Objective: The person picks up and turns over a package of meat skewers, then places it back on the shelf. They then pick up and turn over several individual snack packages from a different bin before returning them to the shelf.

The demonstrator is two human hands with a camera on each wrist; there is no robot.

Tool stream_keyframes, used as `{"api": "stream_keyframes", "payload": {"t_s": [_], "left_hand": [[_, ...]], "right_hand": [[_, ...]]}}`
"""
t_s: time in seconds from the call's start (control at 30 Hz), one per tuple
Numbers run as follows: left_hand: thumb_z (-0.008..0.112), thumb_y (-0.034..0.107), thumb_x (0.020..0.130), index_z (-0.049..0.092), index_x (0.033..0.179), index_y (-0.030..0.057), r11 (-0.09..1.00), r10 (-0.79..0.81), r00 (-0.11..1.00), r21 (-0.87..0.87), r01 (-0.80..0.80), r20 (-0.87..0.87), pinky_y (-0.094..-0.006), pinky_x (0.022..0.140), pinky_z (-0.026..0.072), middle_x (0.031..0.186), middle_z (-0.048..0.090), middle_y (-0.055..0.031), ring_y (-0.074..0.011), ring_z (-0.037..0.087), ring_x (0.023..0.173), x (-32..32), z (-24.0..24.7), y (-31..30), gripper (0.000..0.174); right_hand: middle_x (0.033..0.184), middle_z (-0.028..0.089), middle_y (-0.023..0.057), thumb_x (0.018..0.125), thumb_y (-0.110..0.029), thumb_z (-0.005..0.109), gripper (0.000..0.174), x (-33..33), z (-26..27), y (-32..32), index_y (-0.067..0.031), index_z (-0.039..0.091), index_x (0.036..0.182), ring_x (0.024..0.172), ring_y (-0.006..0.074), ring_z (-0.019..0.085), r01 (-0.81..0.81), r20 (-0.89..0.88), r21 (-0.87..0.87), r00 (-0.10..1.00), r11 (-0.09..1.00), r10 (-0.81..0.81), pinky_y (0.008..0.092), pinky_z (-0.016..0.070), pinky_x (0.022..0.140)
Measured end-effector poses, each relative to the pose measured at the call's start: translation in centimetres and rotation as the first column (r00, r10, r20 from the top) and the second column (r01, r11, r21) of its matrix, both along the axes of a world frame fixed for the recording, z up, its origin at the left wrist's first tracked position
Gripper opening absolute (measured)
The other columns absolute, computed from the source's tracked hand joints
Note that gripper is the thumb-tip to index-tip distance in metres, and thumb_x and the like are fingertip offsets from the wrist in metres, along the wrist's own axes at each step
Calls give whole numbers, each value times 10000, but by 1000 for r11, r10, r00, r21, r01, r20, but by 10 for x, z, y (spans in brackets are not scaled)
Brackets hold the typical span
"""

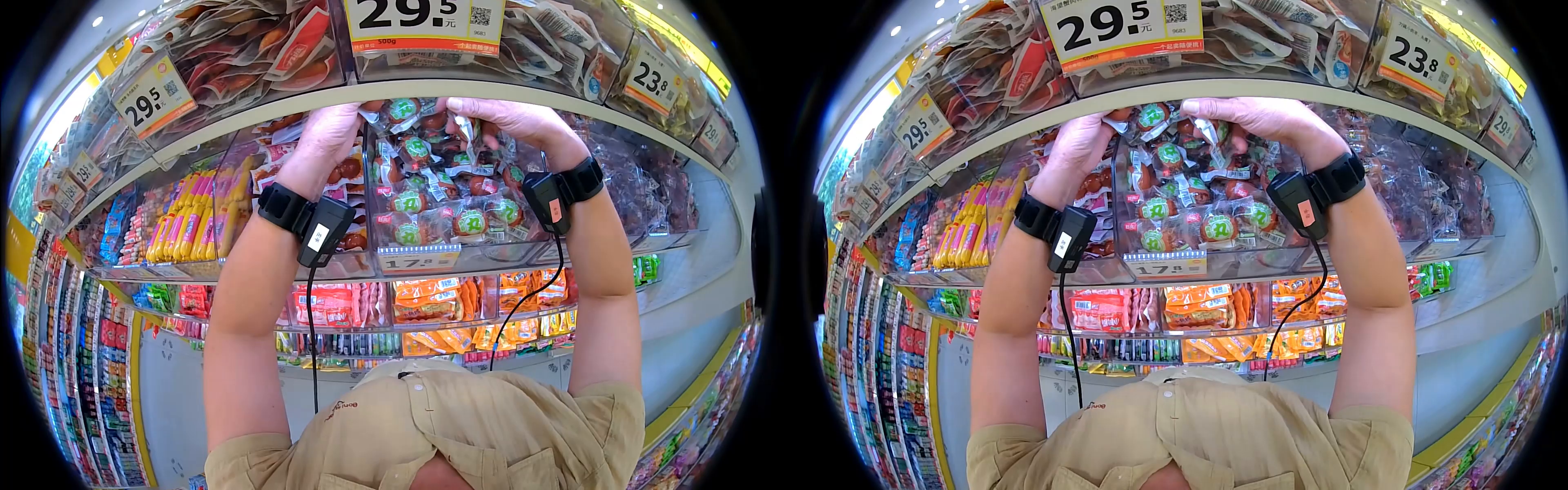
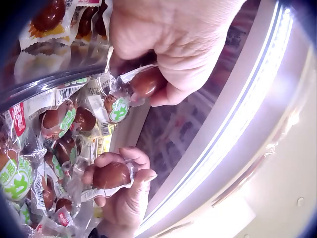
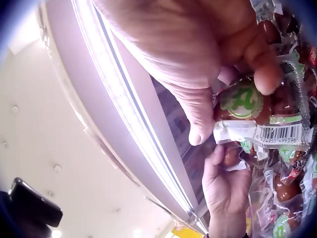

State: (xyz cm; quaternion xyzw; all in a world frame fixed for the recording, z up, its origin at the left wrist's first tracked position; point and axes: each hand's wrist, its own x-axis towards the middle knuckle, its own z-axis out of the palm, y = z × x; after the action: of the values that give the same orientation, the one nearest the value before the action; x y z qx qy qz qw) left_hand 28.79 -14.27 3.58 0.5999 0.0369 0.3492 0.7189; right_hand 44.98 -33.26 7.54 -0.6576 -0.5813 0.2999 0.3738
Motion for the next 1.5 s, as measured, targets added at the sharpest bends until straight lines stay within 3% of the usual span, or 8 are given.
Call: {"api": "stream_keyframes", "payload": {"t_s": [0.2, 0.77, 0.87, 0.97, 1.1, 1.23, 1.33, 1.5], "left_hand": [[617, 125, 850, 595, 976, 55, 1000, 18, 999, 2, -18, -32, -276, 772, 453, 896, 608, -31, -121, 556, 819, 1, -2, -1, 146], [626, 121, 841, 597, 948, 54, 998, -63, 998, -3, 63, 19, -268, 769, 441, 865, 600, -14, -107, 545, 800, 2, 0, -4, 130], [619, 117, 844, 596, 951, 54, 998, -61, 998, -30, 62, 21, -271, 764, 450, 861, 600, -15, -109, 548, 795, 2, 0, -4, 126], [611, 111, 849, 594, 964, 53, 997, -69, 997, -41, 69, 18, -275, 760, 460, 871, 602, -19, -113, 555, 796, 2, 0, -3, 129], [597, 107, 860, 589, 985, 46, 996, -84, 996, -32, 85, 33, -282, 766, 469, 901, 605, -31, -121, 562, 808, 2, -1, -3, 140], [582, 105, 870, 580, 1005, 36, 995, -76, 996, -63, 79, 48, -294, 788, 474, 940, 601, -45, -129, 564, 834, 0, 2, -9, 152], [570, 98, 877, 573, 1018, 23, 994, -88, 995, -64, 91, 50, -299, 800, 475, 958, 594, -52, -136, 564, 850, 0, 4, -11, 160], [601, 69, 836, 589, 980, -2, 980, -178, 984, -87, 178, 1, -297, 815, 466, 932, 611, -78, -150, 572, 870, 0, 3, -14, 160]], "right_hand": [[938, 540, 28, 834, -234, 651, 389, -4, 1, -4, -55, 526, 1155, 849, 105, 543, -256, -132, -81, 961, 963, 244, 241, 488, 764], [890, 560, 20, 736, -55, 659, 307, -11, 11, -12, -38, 570, 1029, 797, 108, 526, -342, 348, -159, 859, 926, 377, 256, 445, 712], [859, 569, 34, 739, -79, 677, 336, -32, 19, -15, -41, 562, 1052, 784, 118, 536, -177, 133, -416, 958, 892, 252, 270, 450, 704], [828, 583, 41, 738, -123, 706, 378, -18, 1, -4, -43, 558, 1076, 768, 109, 540, -257, 419, -297, 830, 920, 367, 270, 455, 683], [826, 606, 41, 841, -241, 636, 262, -19, 10, -7, -25, 570, 974, 761, 92, 543, -296, 357, -246, 858, 923, 370, 255, 457, 661], [910, 624, 47, 910, -296, 533, 279, -24, 27, -12, -54, 611, 1026, 791, 134, 610, 380, 202, -164, 916, 910, -346, 249, 506, 684], [971, 630, 68, 905, -280, 546, 308, 11, 0, -3, -42, 595, 1093, 789, 141, 614, 180, -122, 163, 979, 970, -161, 258, 522, 711], [1077, 610, 73, 864, -312, 609, 419, -13, -8, 7, -34, 565, 1174, 859, 137, 596, -6, -202, 125, 979, 992, 31, 248, 503, 693]]}}
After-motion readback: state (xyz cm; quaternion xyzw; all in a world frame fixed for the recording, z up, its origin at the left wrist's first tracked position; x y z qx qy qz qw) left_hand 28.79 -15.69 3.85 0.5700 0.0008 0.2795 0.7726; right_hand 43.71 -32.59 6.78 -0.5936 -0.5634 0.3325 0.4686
